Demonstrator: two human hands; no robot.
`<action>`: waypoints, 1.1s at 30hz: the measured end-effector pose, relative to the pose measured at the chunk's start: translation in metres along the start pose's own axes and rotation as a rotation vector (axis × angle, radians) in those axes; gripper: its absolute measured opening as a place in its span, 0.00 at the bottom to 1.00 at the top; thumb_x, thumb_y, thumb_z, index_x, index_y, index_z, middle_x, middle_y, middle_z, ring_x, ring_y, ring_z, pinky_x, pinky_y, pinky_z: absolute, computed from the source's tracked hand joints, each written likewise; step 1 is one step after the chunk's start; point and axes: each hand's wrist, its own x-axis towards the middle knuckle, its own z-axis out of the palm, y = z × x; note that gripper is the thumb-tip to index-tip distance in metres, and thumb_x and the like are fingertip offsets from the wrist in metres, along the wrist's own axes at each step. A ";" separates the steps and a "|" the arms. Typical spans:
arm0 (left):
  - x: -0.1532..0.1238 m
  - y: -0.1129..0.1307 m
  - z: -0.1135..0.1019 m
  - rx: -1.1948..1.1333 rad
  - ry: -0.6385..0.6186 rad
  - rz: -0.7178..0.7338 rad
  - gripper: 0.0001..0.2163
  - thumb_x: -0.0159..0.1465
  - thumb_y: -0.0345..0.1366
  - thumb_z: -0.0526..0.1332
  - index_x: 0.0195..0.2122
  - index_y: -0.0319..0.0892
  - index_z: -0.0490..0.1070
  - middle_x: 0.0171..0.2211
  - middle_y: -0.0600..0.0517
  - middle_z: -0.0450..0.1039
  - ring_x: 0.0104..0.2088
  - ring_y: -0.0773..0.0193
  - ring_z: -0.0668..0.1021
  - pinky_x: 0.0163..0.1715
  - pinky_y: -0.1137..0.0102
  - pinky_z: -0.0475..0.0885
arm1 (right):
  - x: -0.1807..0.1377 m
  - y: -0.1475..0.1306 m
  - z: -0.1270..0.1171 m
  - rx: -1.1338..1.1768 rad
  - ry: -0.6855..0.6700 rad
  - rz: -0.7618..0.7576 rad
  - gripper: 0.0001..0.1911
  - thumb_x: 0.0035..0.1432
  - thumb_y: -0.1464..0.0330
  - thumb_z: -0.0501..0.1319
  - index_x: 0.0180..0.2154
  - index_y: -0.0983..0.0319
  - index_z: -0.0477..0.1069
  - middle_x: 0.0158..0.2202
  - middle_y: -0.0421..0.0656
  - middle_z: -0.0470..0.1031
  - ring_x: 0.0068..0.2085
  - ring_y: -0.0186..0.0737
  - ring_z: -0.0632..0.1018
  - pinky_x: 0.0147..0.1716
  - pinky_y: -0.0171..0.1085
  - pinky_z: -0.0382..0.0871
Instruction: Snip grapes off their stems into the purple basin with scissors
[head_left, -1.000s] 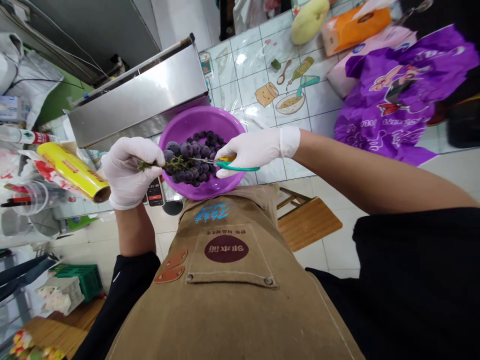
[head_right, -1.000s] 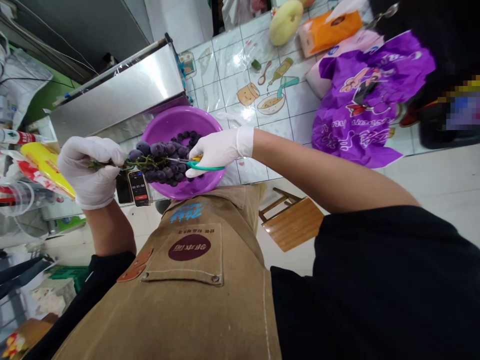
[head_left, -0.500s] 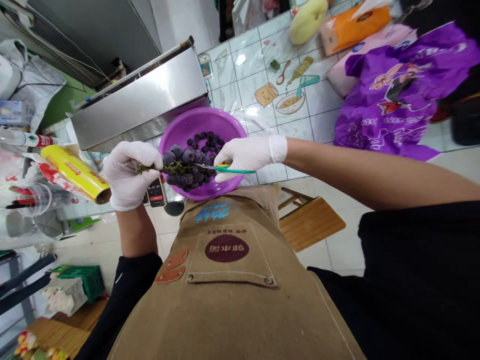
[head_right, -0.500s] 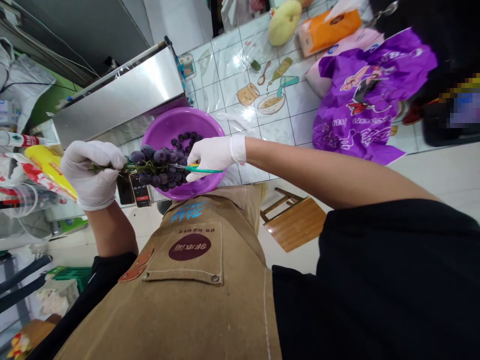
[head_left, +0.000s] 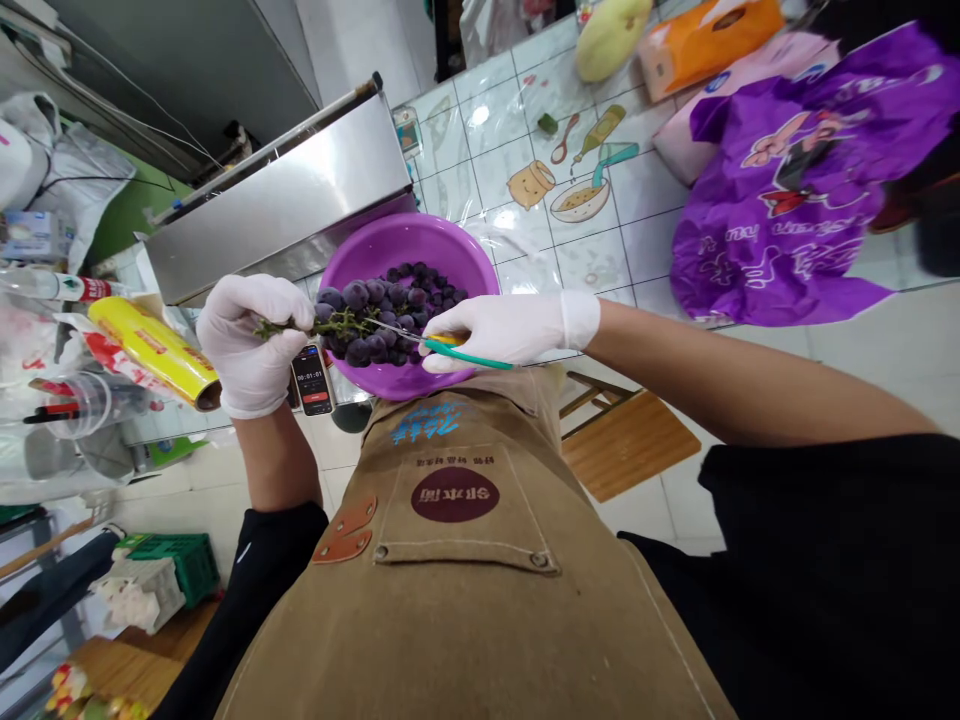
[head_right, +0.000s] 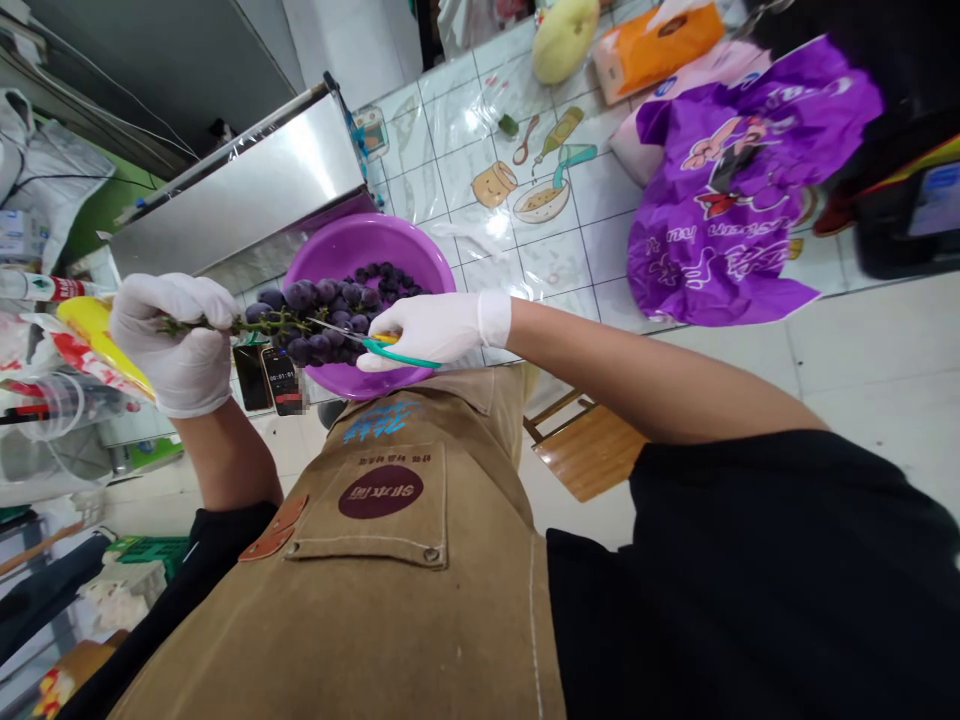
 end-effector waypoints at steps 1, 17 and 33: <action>0.001 0.001 0.001 0.007 -0.005 0.006 0.25 0.56 0.52 0.82 0.28 0.46 0.66 0.23 0.56 0.68 0.24 0.67 0.73 0.24 0.64 0.66 | 0.003 -0.001 0.000 0.014 -0.006 -0.007 0.22 0.66 0.48 0.63 0.33 0.60 0.70 0.31 0.38 0.69 0.33 0.38 0.66 0.37 0.40 0.60; 0.002 0.006 -0.003 -0.050 -0.058 0.049 0.32 0.61 0.53 0.79 0.25 0.43 0.54 0.21 0.59 0.62 0.22 0.73 0.70 0.22 0.67 0.63 | 0.016 0.003 0.003 0.022 0.019 -0.139 0.20 0.65 0.49 0.63 0.34 0.60 0.72 0.30 0.38 0.68 0.33 0.38 0.66 0.38 0.39 0.60; 0.013 0.013 -0.001 -0.352 -0.162 -0.101 0.42 0.63 0.50 0.79 0.27 0.42 0.38 0.20 0.59 0.42 0.19 0.77 0.55 0.17 0.73 0.52 | 0.012 -0.010 0.023 -0.236 0.244 -0.039 0.19 0.67 0.51 0.65 0.38 0.60 0.77 0.32 0.43 0.78 0.32 0.41 0.71 0.33 0.39 0.54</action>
